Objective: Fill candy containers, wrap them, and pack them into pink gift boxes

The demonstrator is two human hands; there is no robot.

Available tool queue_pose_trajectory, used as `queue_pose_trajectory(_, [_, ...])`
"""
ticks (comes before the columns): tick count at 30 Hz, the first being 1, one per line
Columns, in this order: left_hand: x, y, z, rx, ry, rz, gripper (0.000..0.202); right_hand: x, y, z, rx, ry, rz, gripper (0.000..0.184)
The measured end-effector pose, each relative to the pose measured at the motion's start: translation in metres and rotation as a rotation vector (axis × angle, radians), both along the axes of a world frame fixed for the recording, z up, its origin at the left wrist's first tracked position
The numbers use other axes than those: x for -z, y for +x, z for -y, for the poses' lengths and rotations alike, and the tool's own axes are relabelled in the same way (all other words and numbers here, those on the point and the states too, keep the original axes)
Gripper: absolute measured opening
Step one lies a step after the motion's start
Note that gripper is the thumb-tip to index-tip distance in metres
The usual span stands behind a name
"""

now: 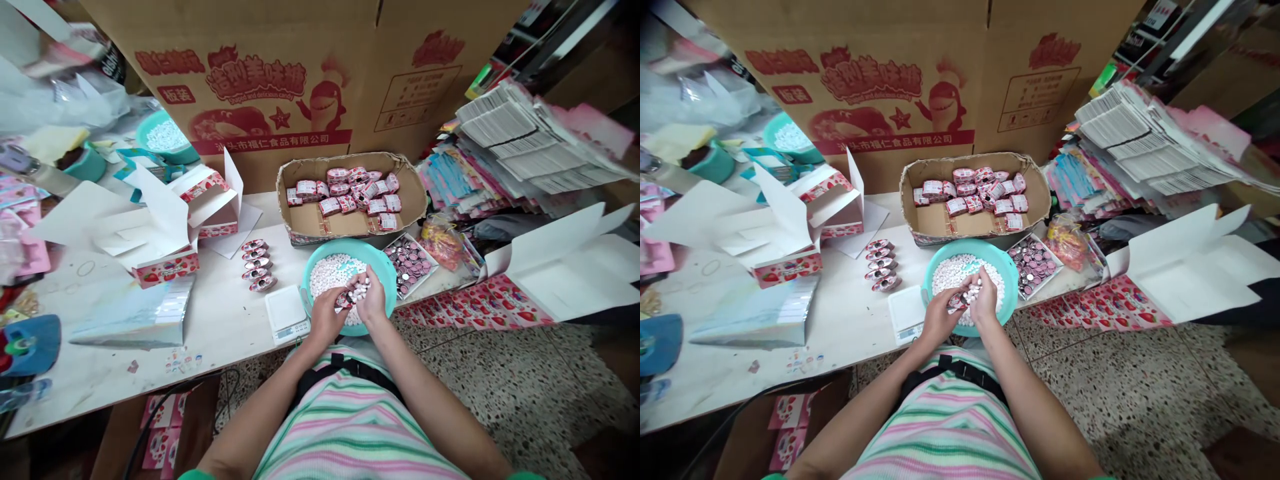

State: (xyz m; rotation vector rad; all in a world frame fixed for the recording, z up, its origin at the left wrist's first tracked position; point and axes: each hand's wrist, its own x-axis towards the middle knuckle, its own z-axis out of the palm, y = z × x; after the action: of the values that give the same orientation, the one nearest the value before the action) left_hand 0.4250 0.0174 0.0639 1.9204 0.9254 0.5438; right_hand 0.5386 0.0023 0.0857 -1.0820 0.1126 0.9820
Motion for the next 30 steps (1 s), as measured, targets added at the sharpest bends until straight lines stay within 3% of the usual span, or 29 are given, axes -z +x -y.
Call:
queue_pose_trajectory(8, [0.001, 0.001, 0.001, -0.065, -0.096, 0.032, 0.046, -0.003, -0.004, -0.001, -0.001, -0.065, 0.096, 0.044])
queue_pose_trajectory(13, [0.002, 0.004, 0.001, -0.054, -0.078, 0.041, 0.045, -0.007, -0.005, -0.001, 0.015, -0.068, 0.121, 0.044])
queue_pose_trajectory(25, [-0.001, 0.008, -0.001, -0.036, -0.077, 0.071, 0.040, -0.011, 0.001, -0.007, 0.068, 0.003, 0.010, 0.049])
queue_pose_trajectory(30, [0.002, 0.009, -0.002, -0.052, -0.155, 0.132, 0.036, -0.016, 0.014, -0.006, 0.038, 0.038, -0.134, 0.054])
